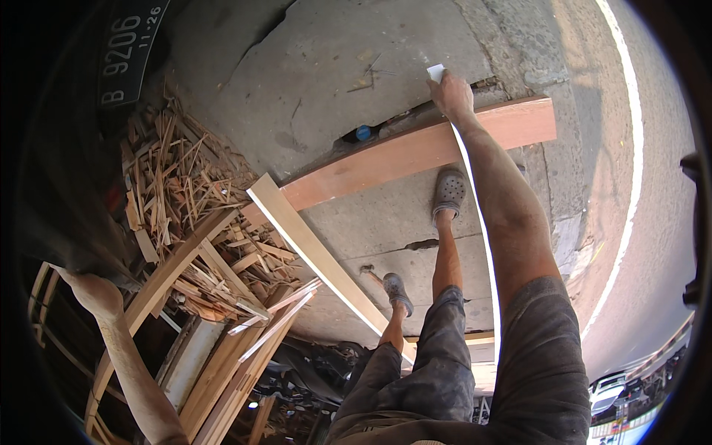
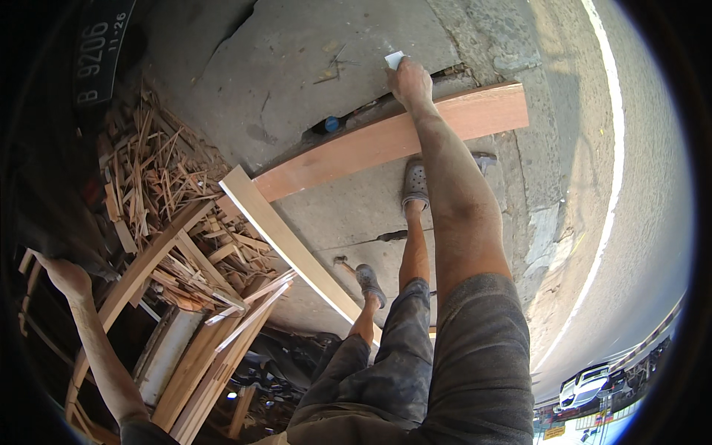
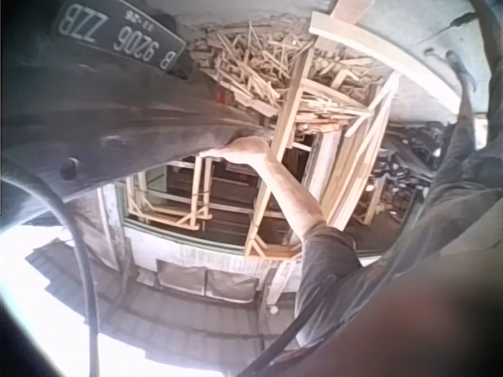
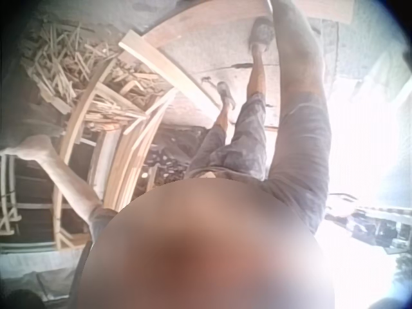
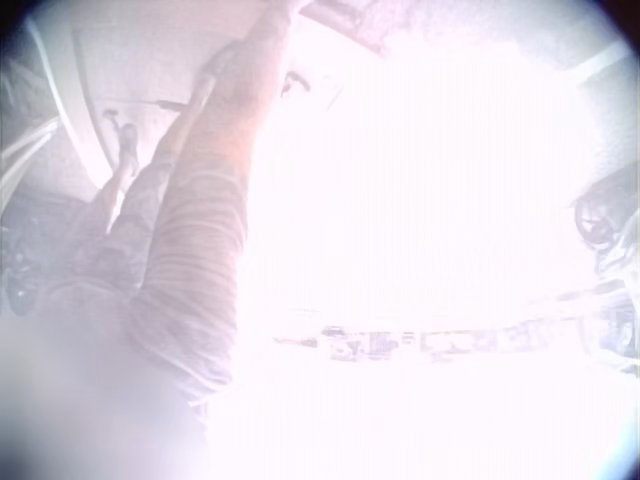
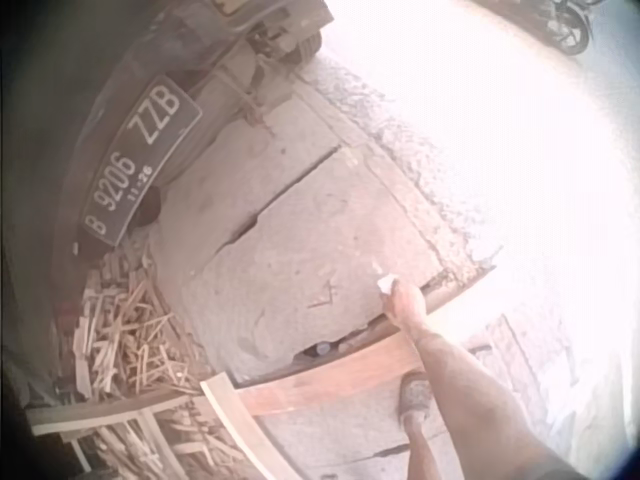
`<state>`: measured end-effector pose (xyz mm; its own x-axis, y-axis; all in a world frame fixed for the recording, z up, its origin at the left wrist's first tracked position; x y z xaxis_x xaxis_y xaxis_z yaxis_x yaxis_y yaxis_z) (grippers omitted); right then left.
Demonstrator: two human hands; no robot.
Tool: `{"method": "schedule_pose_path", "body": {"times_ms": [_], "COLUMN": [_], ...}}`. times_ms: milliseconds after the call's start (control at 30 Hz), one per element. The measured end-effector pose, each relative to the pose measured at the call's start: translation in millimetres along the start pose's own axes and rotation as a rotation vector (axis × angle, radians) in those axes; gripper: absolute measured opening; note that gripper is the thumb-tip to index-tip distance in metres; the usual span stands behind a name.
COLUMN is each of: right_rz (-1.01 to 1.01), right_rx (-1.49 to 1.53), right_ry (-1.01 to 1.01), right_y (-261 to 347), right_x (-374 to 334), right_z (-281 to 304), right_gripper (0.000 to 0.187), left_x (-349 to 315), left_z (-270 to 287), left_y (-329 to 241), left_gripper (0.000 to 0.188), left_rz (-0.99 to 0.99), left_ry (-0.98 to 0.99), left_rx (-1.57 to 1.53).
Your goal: The person assembles a rectangular wooden frame on the ground using white and brown planks. They position the pieces, then use a hammer and nails to fasten the corners together.
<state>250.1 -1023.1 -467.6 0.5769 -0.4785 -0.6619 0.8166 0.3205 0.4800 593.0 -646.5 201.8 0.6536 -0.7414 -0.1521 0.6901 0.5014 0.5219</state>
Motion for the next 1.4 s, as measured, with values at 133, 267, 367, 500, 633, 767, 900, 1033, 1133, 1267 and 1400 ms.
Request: {"method": "schedule_pose_path", "body": {"times_ms": [133, 267, 367, 500, 633, 767, 900, 1033, 1133, 1267, 1400], "right_rz": [0.015, -0.047, -0.188, -0.308, -0.338, -0.411, -0.358, -0.301, -0.286, -0.321, -0.303], "right_rx": [-0.004, 0.019, 0.036, 0.125, 0.15, 0.181, 0.193, 0.247, 0.235, 0.177, 0.163], "right_ry": [-0.009, -0.005, -0.06, 0.155, 0.072, 0.034, 0.003, 0.07, 0.092, 0.085, 0.115], "right_y": [6.2, -5.6, -34.6, -65.1, -52.0, -26.4, -15.1, -21.4, -33.0, -66.6, -115.3], "right_x": [1.0, -7.8, -30.5, -45.4, -57.7, -81.9, -93.5, -94.1, -98.1, -105.9, -114.4], "right_z": [-1.3, -3.7, -10.7, -50.5, -63.2, -82.6, -83.6, -73.2, -61.1, -55.0, -60.5], "right_gripper": [0.048, 0.056, 0.055, 0.044, 0.036, 0.043, 0.042, 0.043, 0.041, 0.045, 0.048], "left_x": [-1.5, -1.0, -2.9, -1.3, 3.4, 6.9, 4.0, -5.8, -12.0, -13.3, -17.6], "left_z": [-0.4, -5.1, -4.4, -9.9, -7.4, -9.3, -16.8, -27.4, -36.5, -39.8, -44.6], "left_y": [-4.1, -2.6, -3.9, 2.1, -3.4, -5.4, 7.7, 28.5, 40.9, 33.1, 36.5], "left_gripper": [0.082, 0.073, 0.073, 0.066, 0.06, 0.057, 0.057, 0.058, 0.058, 0.057, 0.057], "left_rz": [-0.026, 0.007, 0.015, 0.085, 0.114, 0.172, 0.216, 0.248, 0.344, 0.337, 0.404], "left_ry": [-0.034, 0.001, -0.022, -0.005, -0.033, -0.014, -0.013, -0.019, 0.024, 0.057, 0.058], "left_rx": [0.01, -0.144, -0.097, -0.189, -0.248, -0.372, -0.386, -0.318, -0.366, -0.517, -0.6]}}
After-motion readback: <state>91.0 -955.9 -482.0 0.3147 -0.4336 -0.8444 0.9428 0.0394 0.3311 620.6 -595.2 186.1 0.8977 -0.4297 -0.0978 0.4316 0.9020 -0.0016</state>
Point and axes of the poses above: each hand's wrist, its own x-axis towards the middle knuckle, its own z-axis out of the back of the hand, y = z × x, the point moved 9 cm from there along x, towards the middle knuckle, and after that the axes turned 14 degrees about y, right-handed, at the moved point
